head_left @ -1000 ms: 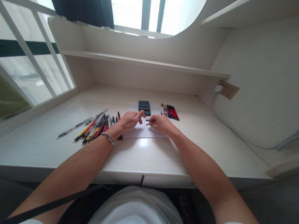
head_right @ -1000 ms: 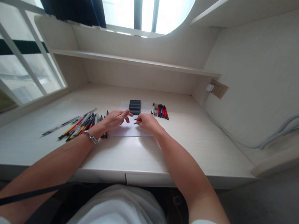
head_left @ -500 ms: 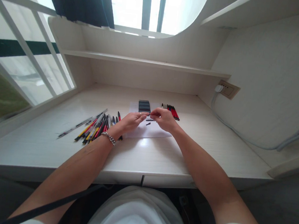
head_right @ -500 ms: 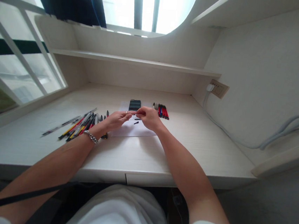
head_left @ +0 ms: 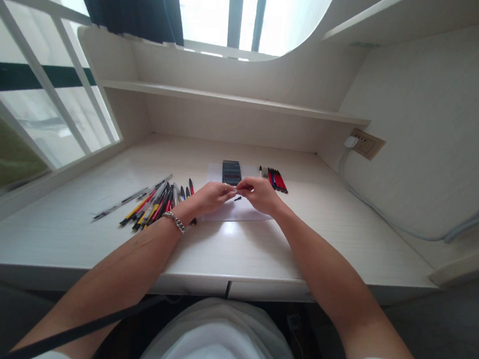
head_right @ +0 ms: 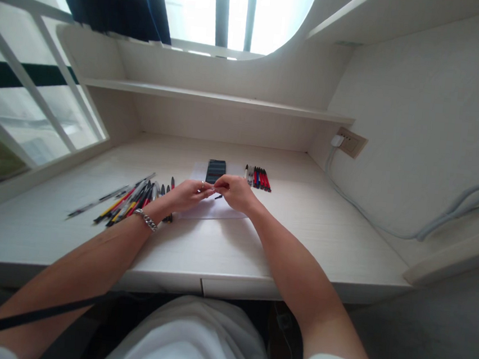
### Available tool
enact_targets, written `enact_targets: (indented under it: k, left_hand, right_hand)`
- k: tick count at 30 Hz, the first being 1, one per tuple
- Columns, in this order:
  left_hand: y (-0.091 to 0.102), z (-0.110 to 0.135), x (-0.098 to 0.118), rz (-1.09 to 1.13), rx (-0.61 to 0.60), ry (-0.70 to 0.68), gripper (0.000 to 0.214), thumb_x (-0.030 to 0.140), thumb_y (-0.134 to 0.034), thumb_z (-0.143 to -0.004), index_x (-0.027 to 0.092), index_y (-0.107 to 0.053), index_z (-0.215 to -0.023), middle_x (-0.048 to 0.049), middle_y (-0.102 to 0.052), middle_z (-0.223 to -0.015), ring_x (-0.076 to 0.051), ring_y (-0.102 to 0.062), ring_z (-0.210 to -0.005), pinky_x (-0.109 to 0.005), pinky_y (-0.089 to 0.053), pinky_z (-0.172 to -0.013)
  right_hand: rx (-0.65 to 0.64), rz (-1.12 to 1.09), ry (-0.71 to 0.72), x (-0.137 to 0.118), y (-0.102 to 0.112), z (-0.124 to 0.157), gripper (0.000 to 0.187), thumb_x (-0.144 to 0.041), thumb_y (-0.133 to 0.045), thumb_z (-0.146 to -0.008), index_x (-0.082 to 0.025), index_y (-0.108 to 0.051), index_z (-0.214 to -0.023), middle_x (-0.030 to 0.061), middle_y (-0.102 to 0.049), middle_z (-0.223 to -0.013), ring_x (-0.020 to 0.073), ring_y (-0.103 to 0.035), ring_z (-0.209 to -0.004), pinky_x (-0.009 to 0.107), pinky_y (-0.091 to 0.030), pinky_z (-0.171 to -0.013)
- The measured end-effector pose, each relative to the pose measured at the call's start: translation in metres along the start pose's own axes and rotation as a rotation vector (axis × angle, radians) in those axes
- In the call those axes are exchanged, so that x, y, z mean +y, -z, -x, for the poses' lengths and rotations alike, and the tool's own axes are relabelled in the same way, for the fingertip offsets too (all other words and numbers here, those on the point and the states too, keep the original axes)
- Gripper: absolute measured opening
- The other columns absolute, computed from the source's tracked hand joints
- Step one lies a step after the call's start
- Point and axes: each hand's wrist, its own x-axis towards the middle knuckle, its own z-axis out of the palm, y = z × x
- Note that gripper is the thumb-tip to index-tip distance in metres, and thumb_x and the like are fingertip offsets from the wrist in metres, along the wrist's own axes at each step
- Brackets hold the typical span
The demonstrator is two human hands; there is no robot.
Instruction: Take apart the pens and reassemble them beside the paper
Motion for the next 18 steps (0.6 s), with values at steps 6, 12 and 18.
enact_targets:
  k: [6, 12, 18]
  left_hand:
    - [-0.001, 0.001, -0.001, 0.015, -0.008, -0.038, 0.039, 0.047, -0.043, -0.091, 0.018, -0.069, -0.088, -0.0016, -0.060, -0.069, -0.014, -0.049, -0.062, -0.025, -0.036, -0.058]
    - [-0.004, 0.001, -0.003, 0.086, 0.007, -0.055, 0.039, 0.049, -0.045, -0.092, 0.017, -0.068, -0.090, -0.0012, -0.062, -0.071, -0.013, -0.053, -0.065, -0.024, -0.040, -0.061]
    - [-0.003, -0.002, -0.008, 0.227, 0.129, 0.001, 0.047, 0.054, -0.041, -0.093, 0.017, -0.065, -0.107, -0.0068, -0.070, -0.091, -0.017, -0.064, -0.083, -0.029, -0.049, -0.077]
  right_hand:
    - [-0.036, -0.105, -0.026, -0.001, 0.001, 0.002, 0.008, -0.021, -0.071, -0.076, -0.016, -0.073, -0.083, 0.0030, -0.072, -0.075, 0.0146, -0.066, -0.070, 0.025, -0.049, -0.068]
    - [-0.073, -0.207, -0.029, -0.005, 0.003, 0.001, 0.016, -0.029, -0.070, -0.078, -0.015, -0.072, -0.084, 0.0046, -0.072, -0.074, 0.0145, -0.065, -0.067, 0.026, -0.050, -0.064]
    - [-0.046, 0.110, -0.051, 0.007, 0.003, 0.001, 0.018, -0.030, -0.062, -0.087, -0.017, -0.074, -0.089, 0.0046, -0.070, -0.076, 0.0139, -0.061, -0.069, 0.025, -0.045, -0.064]
